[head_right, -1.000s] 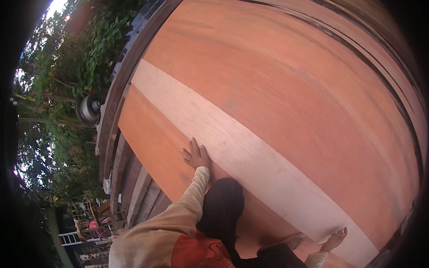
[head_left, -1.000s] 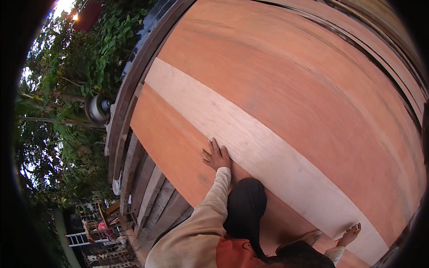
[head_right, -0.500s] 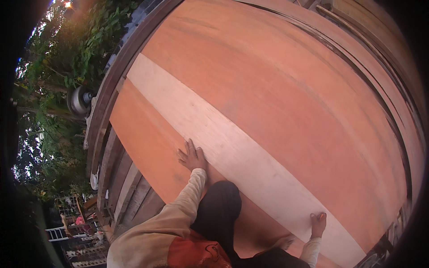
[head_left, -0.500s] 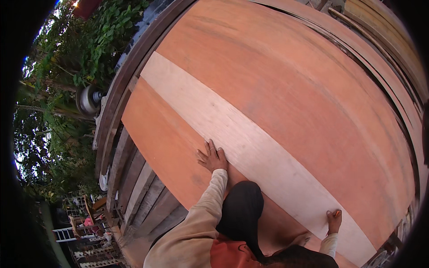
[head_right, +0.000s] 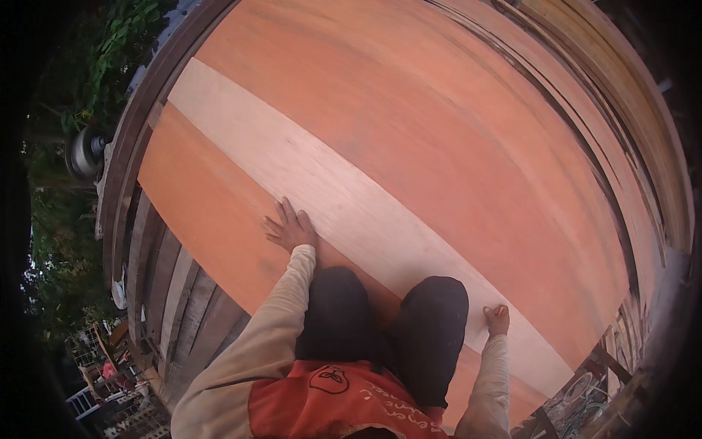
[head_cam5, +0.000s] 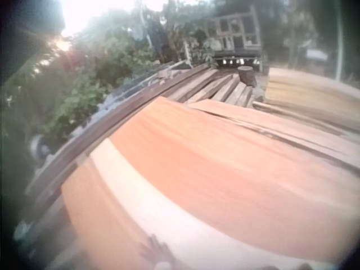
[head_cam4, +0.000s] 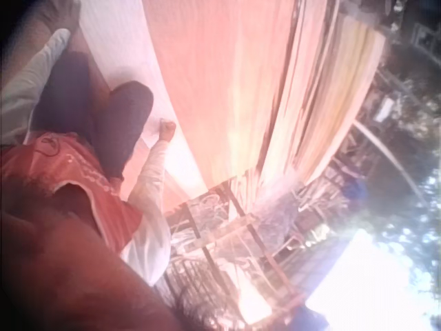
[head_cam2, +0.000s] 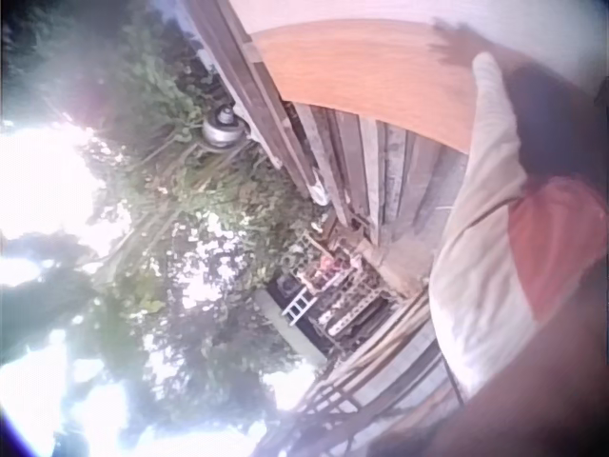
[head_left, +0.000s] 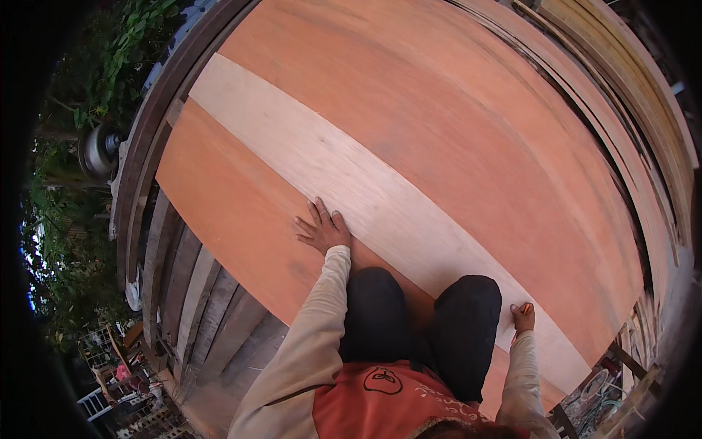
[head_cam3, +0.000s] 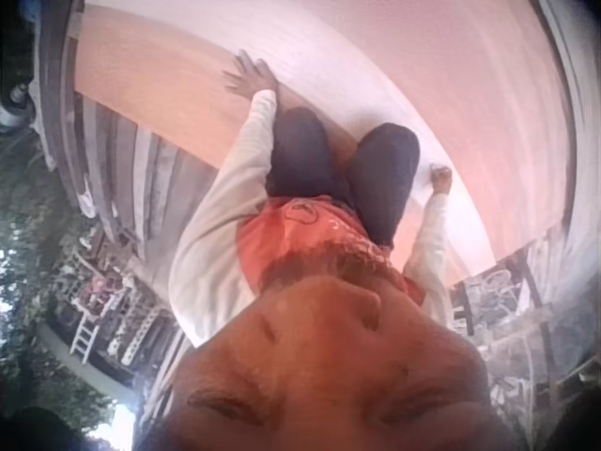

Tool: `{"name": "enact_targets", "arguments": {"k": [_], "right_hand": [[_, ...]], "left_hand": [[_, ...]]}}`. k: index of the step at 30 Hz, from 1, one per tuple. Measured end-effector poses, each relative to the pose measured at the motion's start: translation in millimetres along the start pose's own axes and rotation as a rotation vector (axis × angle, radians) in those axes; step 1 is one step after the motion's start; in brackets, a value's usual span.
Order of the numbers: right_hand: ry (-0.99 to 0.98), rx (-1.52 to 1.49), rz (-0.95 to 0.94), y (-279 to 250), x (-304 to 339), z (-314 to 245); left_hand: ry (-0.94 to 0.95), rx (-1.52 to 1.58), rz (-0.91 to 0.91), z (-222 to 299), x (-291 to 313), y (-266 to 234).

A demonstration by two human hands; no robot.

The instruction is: The person marks lines on a wooden board using a pencil while keeping it steady by hand and with their legs.

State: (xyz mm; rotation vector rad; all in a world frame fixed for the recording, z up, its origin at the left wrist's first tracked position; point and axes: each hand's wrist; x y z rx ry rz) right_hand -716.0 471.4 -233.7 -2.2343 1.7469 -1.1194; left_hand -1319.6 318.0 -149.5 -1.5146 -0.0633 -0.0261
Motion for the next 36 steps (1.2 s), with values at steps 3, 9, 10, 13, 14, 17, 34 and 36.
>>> {"name": "enact_targets", "arguments": {"k": [3,9,10,13,14,17,34,36], "right_hand": [[-0.126,0.054,0.052,-21.1,-13.6,14.5],[-0.112,0.119,0.023,-21.9,-10.3,28.3],[-0.091,0.094,0.012,-15.5,-8.2,25.2],[-0.067,0.094,0.018,-8.9,-4.9,14.1],[-0.137,0.128,0.032,-22.0,-12.9,19.5],[0.070,0.115,-0.032,-18.8,-7.9,-4.1],[-0.041,0.969,-0.449,23.7,-102.4,-194.2],[-0.390,0.823,-0.372,67.8,-131.1,-257.2]], "left_hand": [[0.026,0.027,-0.029,22.2,4.9,5.3],[0.028,-0.014,0.004,21.4,2.9,6.9],[0.030,0.007,0.004,14.5,1.7,5.5],[0.032,0.060,0.008,7.4,-0.5,7.3],[0.045,0.128,-0.005,20.5,2.0,16.2],[0.032,0.242,-0.014,3.9,-4.4,20.2],[-0.171,0.068,0.133,204.0,-363.1,-72.9],[-0.159,0.071,0.139,207.8,-360.4,-68.9]]}}
Point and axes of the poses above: each hand's wrist, its own x-axis away from the middle knuckle, its own y-axis out of the palm, z = x × y, and after that the axes turned 13 degrees about -y, right-handed
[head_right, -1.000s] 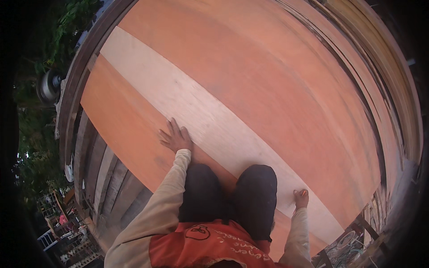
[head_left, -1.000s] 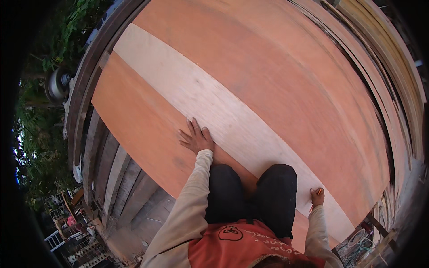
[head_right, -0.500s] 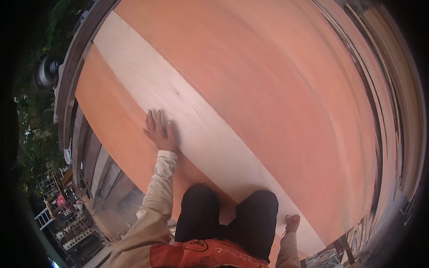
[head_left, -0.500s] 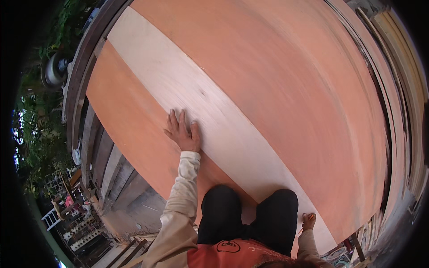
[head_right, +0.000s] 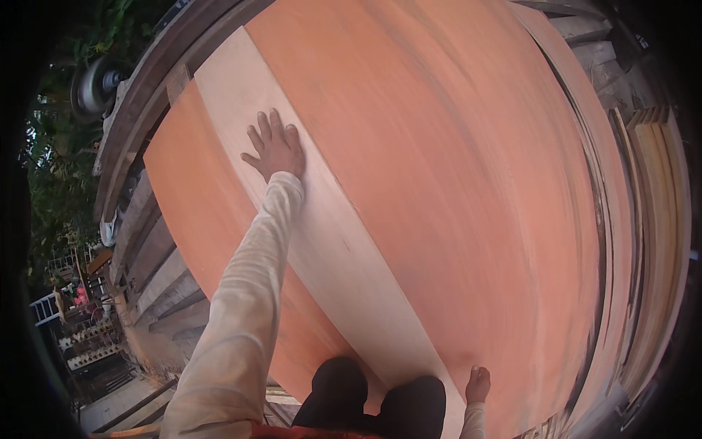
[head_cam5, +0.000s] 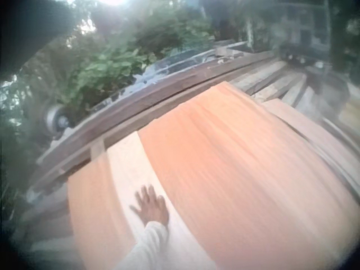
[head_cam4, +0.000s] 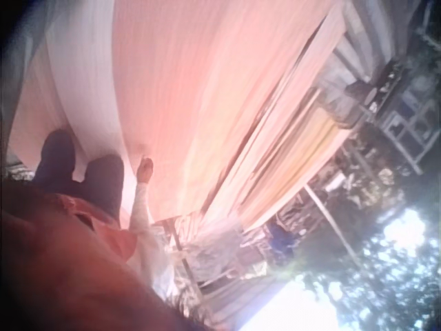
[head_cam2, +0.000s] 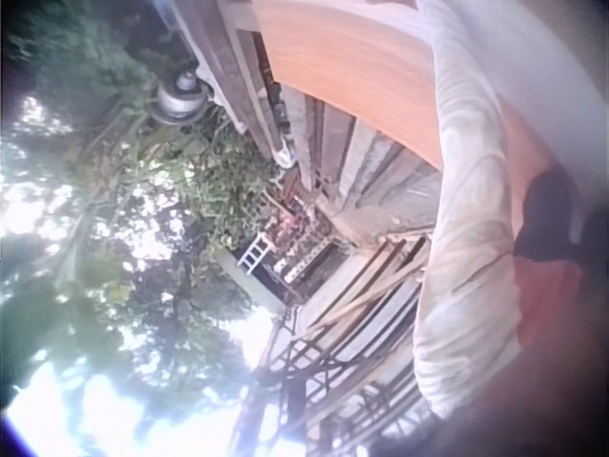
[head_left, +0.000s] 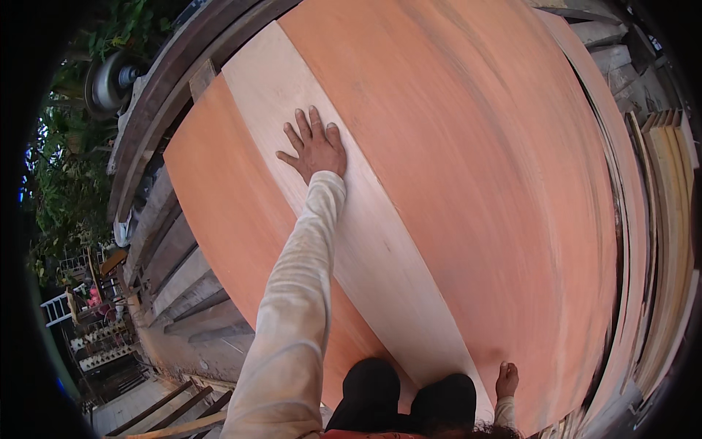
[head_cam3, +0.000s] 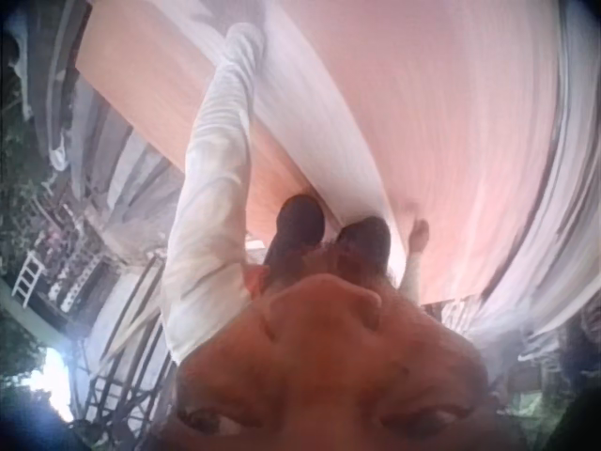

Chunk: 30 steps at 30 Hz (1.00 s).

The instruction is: The person marks lines on a wooden board using a pencil while keeping it steady by hand and with their legs.

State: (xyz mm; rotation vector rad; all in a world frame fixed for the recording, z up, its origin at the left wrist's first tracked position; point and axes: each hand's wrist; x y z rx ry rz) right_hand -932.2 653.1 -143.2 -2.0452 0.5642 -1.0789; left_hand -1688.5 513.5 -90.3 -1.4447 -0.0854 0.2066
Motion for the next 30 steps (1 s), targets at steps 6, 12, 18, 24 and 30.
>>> {"name": "enact_targets", "arguments": {"k": [6,12,18,24,30], "right_hand": [[-0.574,-0.518,0.230,-86.2,-179.7,-322.6],[-1.125,-0.643,0.302,-79.6,-305.9,-591.8],[-1.198,-0.724,0.372,-47.4,-390.3,-757.8],[-1.226,-0.566,0.371,-25.4,-426.3,-812.6],[-1.316,-0.487,0.429,-33.7,-444.1,-866.5]], "left_hand": [[-0.009,-0.031,-0.035,-0.2,1.9,-4.4],[-0.024,-0.005,-0.143,-8.3,0.5,-11.5],[0.018,0.024,-0.088,-9.4,0.3,-13.2],[0.025,0.031,-0.109,-9.4,1.0,-15.4],[0.028,0.051,-0.126,-11.2,0.2,-16.5]]}}
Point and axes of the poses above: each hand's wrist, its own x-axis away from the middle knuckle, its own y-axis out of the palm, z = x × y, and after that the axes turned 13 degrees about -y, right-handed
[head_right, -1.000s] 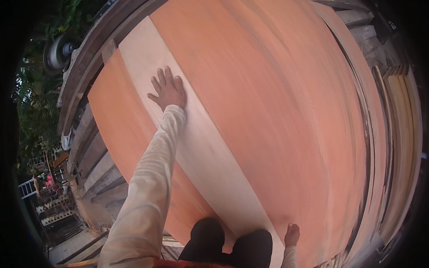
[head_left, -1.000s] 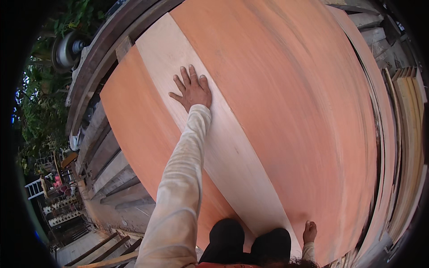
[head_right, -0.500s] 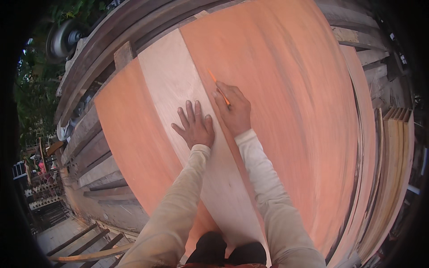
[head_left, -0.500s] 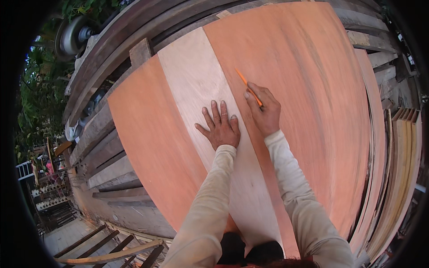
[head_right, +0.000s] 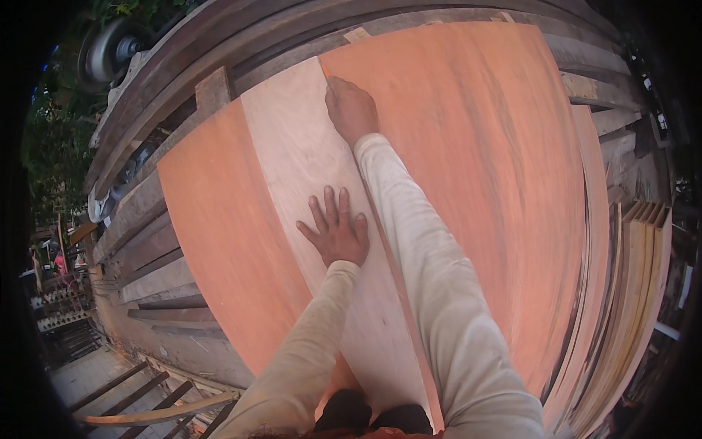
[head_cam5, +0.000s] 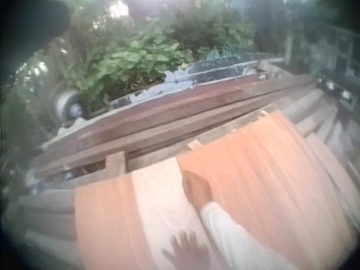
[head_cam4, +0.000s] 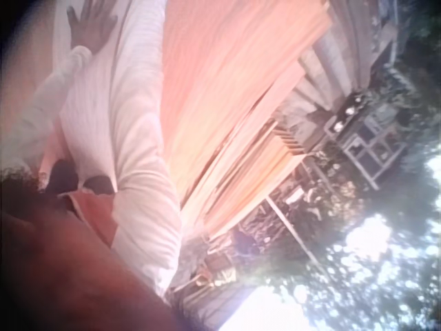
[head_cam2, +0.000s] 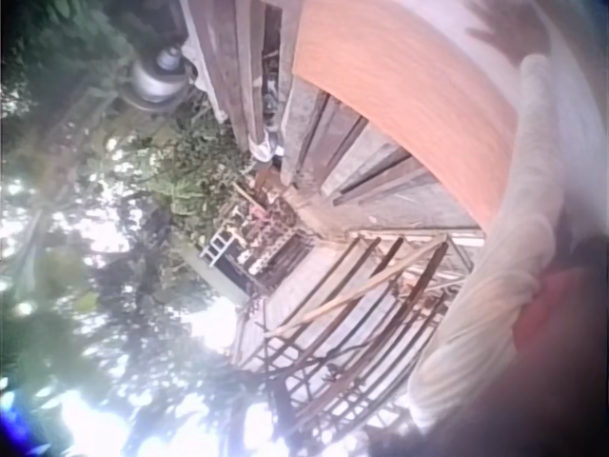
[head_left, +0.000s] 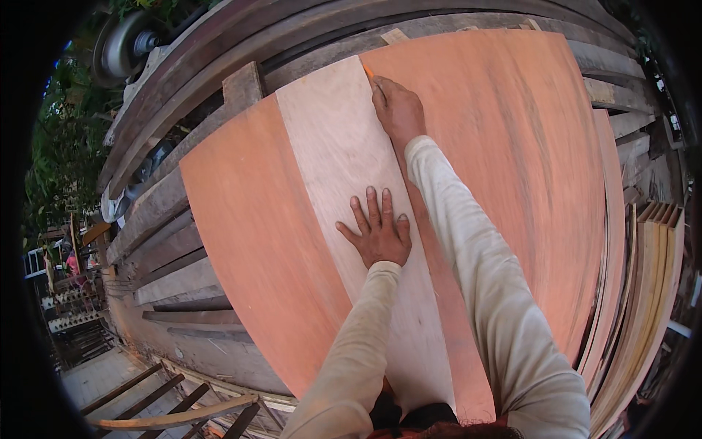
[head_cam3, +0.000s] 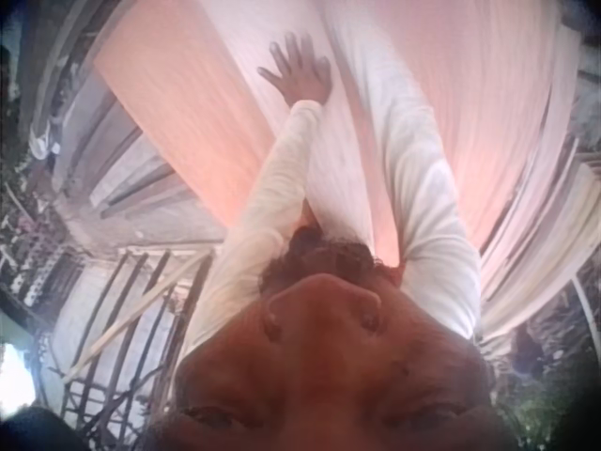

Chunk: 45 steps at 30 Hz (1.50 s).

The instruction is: The person marks lines on a wooden board using a pencil while keeping it steady by hand and with their legs.

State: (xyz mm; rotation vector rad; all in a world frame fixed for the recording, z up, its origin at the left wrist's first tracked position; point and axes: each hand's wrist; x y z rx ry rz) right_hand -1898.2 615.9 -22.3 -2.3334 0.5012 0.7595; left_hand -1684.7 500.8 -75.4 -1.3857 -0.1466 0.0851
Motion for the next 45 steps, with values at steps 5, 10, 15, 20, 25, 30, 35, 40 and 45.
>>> {"name": "enact_targets", "arguments": {"k": [5,10,15,20,25,30,35,40,45], "right_hand": [[0.033,0.088,-0.206,-8.8,-29.8,2.4],[0.012,0.017,-0.322,-73.1,81.5,-31.5],[-0.001,0.002,-0.288,-75.9,110.5,-50.6],[-0.008,0.157,-0.261,-26.3,-45.5,17.4],[0.014,0.192,-0.372,-26.8,-26.7,-2.0],[-0.012,0.084,-0.369,-46.7,51.6,-41.6],[-0.100,0.202,-0.286,-12.1,-51.9,6.9],[-0.143,0.259,-0.363,-15.5,-62.9,26.9],[-0.010,0.100,-0.450,-82.3,91.3,-50.3]], "left_hand": [[0.006,0.009,-0.019,2.2,0.4,4.0],[-0.019,-0.008,-0.035,-6.4,1.4,-2.5],[-0.028,-0.025,-0.055,-17.5,0.5,-4.6],[0.020,0.035,-0.044,15.0,-0.4,5.9],[-0.010,0.028,-0.074,3.8,-0.4,2.8],[-0.019,-0.022,-0.008,-23.8,-0.6,-3.8],[0.016,0.030,-0.021,2.8,1.3,1.5],[0.023,0.014,-0.037,15.6,3.3,10.6],[-0.021,-0.037,0.020,-12.0,1.1,8.0]]}}
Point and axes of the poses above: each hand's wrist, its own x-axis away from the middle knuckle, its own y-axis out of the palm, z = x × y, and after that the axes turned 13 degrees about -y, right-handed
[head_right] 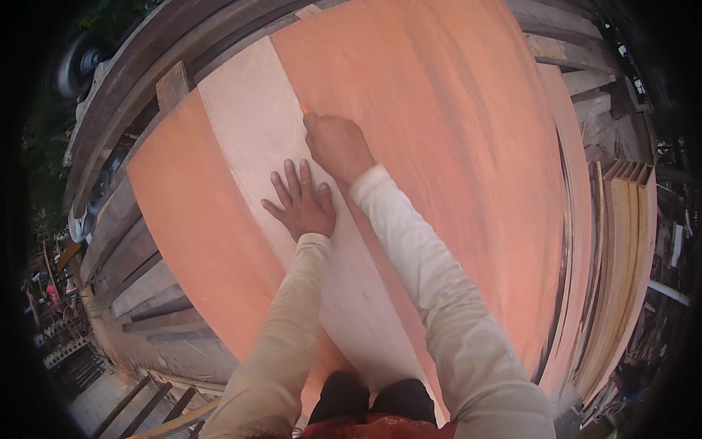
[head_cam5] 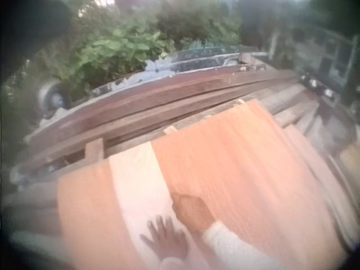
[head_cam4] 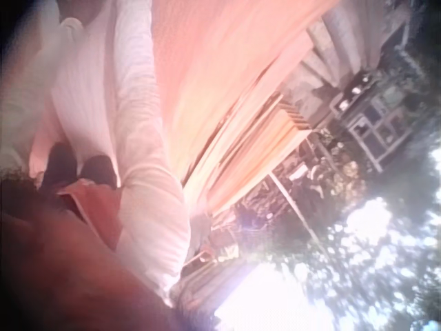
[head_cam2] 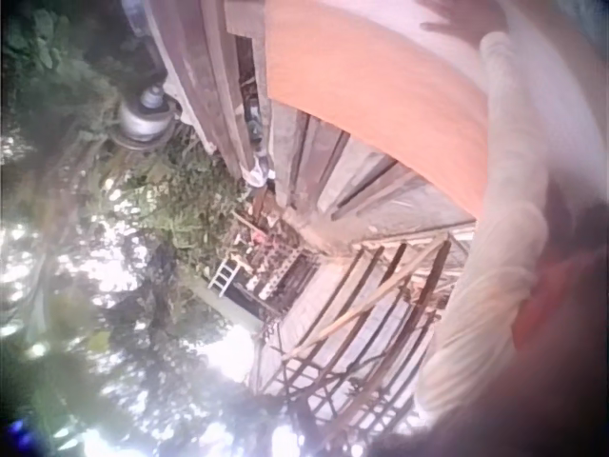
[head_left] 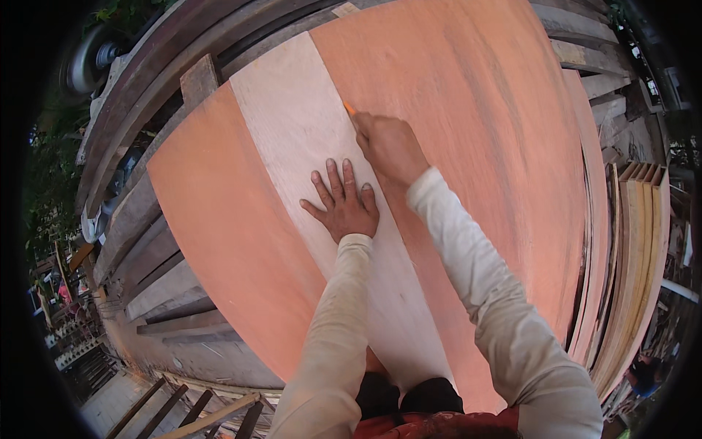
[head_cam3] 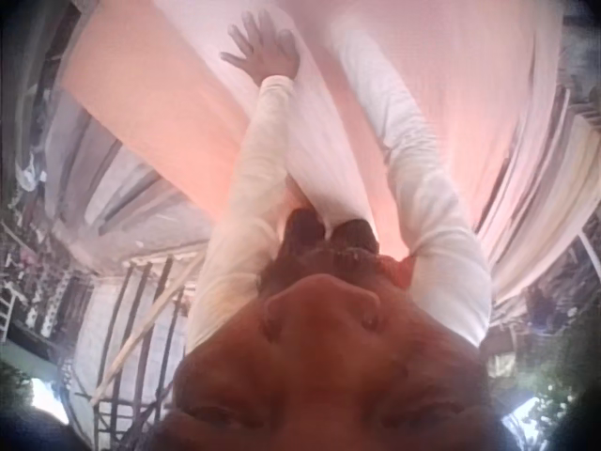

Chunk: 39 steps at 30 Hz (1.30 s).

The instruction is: The person marks lines on a wooden board using a pencil while keeping it steady by hand and with their legs.

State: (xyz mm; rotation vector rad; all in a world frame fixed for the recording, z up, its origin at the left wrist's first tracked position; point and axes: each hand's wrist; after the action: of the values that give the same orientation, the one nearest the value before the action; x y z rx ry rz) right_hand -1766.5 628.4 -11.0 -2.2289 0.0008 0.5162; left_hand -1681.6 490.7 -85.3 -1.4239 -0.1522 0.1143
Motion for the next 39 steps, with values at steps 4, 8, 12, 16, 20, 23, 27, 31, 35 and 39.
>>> {"name": "enact_targets", "arguments": {"k": [4,8,12,16,20,23,27,31,35,39], "right_hand": [[0.102,-0.086,-0.069,-37.7,194.9,-65.8],[0.371,-0.049,-0.357,-76.4,396.2,-145.9],[0.565,-0.064,-0.485,-78.2,525.8,-205.7],[0.535,-0.063,-0.340,-63.4,498.4,-197.2],[0.315,-0.037,-0.186,-48.3,369.2,-135.9],[0.155,-0.025,-0.088,-28.1,243.6,-77.7],[-0.049,-0.015,0.150,8.4,49.8,1.8],[-0.032,0.094,0.122,17.2,-120.2,41.0],[0.007,0.043,0.121,23.8,-197.1,93.3],[0.513,-0.732,0.157,17.4,-163.6,30.8]], "left_hand": [[0.021,0.007,0.055,5.2,0.1,-0.3],[0.024,0.055,0.009,16.3,1.9,8.1],[0.026,0.034,0.087,11.6,-0.4,11.2],[0.004,0.035,0.069,7.5,-1.9,7.2],[0.007,0.030,0.028,11.4,0.2,3.6],[-0.001,0.009,-0.001,9.0,-0.4,2.8],[-0.001,0.018,0.017,10.8,1.6,-1.9],[0.002,0.030,0.009,6.2,-1.1,-1.5],[0.026,0.059,-0.012,19.8,-0.4,0.2],[0.013,-0.019,0.030,-8.7,-1.0,7.0]]}}
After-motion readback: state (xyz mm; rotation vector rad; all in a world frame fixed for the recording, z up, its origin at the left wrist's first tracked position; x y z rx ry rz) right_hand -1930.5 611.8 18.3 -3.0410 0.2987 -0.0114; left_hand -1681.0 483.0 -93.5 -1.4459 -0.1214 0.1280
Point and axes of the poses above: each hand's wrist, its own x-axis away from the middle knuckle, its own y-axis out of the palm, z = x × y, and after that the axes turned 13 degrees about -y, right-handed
